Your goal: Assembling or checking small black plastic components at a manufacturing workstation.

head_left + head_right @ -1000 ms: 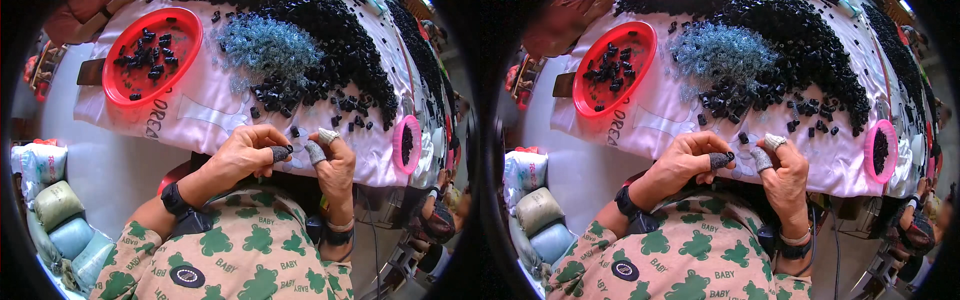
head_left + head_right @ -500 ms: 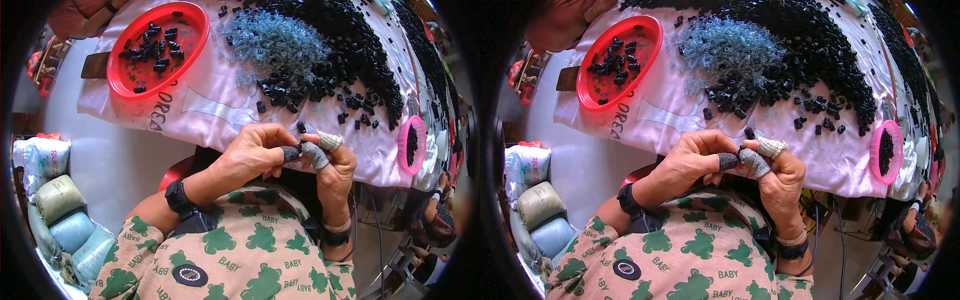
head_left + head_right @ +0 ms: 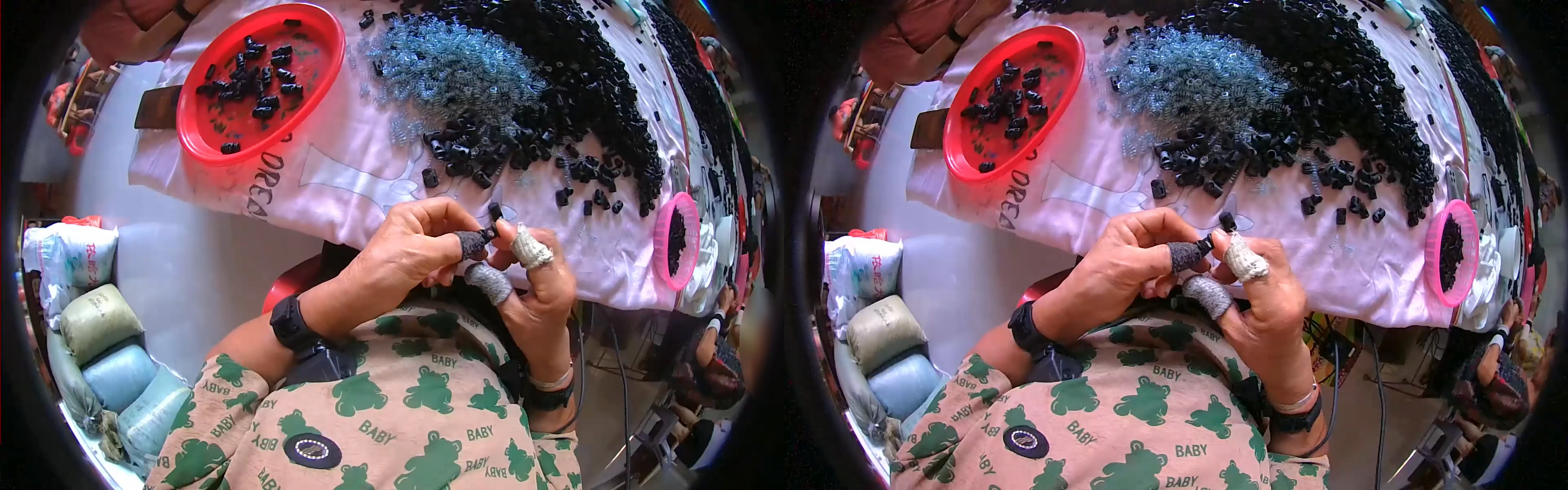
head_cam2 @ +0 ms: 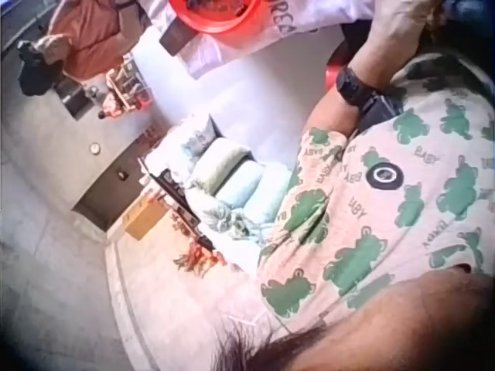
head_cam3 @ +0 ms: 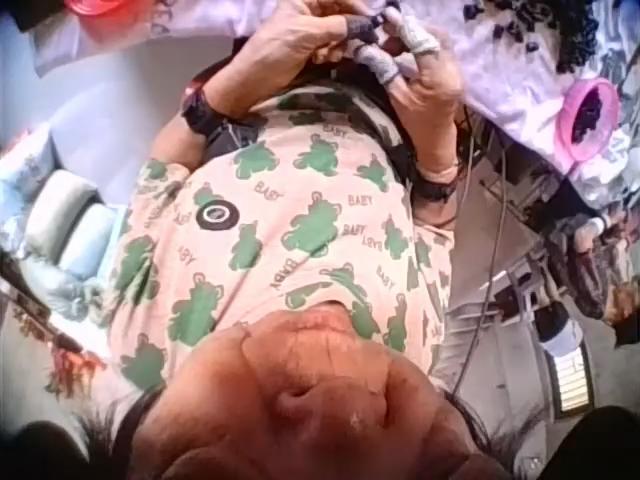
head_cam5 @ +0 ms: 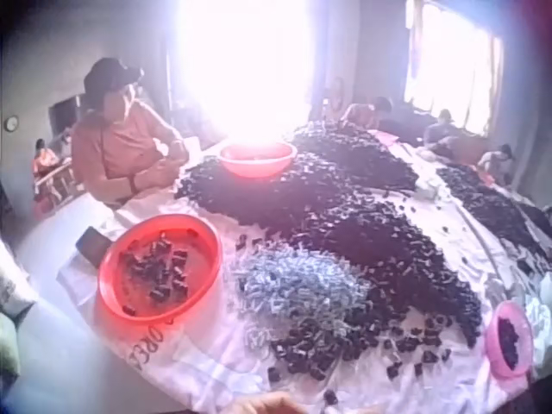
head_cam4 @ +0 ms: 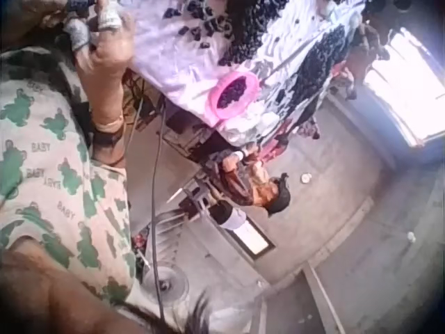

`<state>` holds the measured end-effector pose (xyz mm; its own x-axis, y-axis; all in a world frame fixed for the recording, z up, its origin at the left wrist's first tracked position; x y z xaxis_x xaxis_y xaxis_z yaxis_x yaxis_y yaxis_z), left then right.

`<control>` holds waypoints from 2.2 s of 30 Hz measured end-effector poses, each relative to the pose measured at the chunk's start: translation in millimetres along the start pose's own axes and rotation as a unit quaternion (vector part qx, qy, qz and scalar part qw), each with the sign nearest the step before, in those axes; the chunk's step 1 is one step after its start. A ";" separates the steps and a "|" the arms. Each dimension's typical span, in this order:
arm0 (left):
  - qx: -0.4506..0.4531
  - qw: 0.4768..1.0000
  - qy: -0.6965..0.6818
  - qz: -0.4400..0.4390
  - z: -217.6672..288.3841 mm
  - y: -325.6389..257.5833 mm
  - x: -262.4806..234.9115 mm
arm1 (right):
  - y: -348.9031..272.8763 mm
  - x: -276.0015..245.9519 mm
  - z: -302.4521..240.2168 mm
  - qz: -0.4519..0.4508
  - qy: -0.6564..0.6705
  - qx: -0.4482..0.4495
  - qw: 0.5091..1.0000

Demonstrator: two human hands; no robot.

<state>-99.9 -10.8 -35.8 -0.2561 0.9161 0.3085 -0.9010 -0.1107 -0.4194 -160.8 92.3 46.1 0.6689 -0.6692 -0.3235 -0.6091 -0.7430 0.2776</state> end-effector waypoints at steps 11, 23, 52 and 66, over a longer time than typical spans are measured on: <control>0.000 1.000 0.026 0.002 5.1 -3.2 5.8 | -2.0 2.4 -3.9 0.040 -0.087 -0.075 0.993; -0.004 0.999 0.041 0.009 6.6 -4.3 8.1 | -1.8 2.5 -5.9 0.018 -0.106 -0.090 0.990; 0.045 0.985 0.164 0.010 7.5 -2.3 3.2 | -6.0 -0.6 5.1 0.031 -0.134 -0.068 0.988; -0.007 0.988 0.152 -0.002 3.0 -2.4 5.6 | -3.3 0.9 6.2 0.025 -0.106 -0.057 0.992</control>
<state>-100.3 -6.6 -30.5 -0.1339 0.9902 0.0402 -0.8967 -0.1038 -0.4303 -160.9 94.2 39.3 0.5277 -0.6963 -0.4864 -0.5780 -0.7140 0.3950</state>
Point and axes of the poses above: each hand's wrist, its own y-axis towards the middle knuckle, its own x-axis out of the palm, z = x × y, the point moved 10 cm from there along y, towards the middle knuckle, and after that the axes turned 12 degrees about y, right-handed, at the moved point
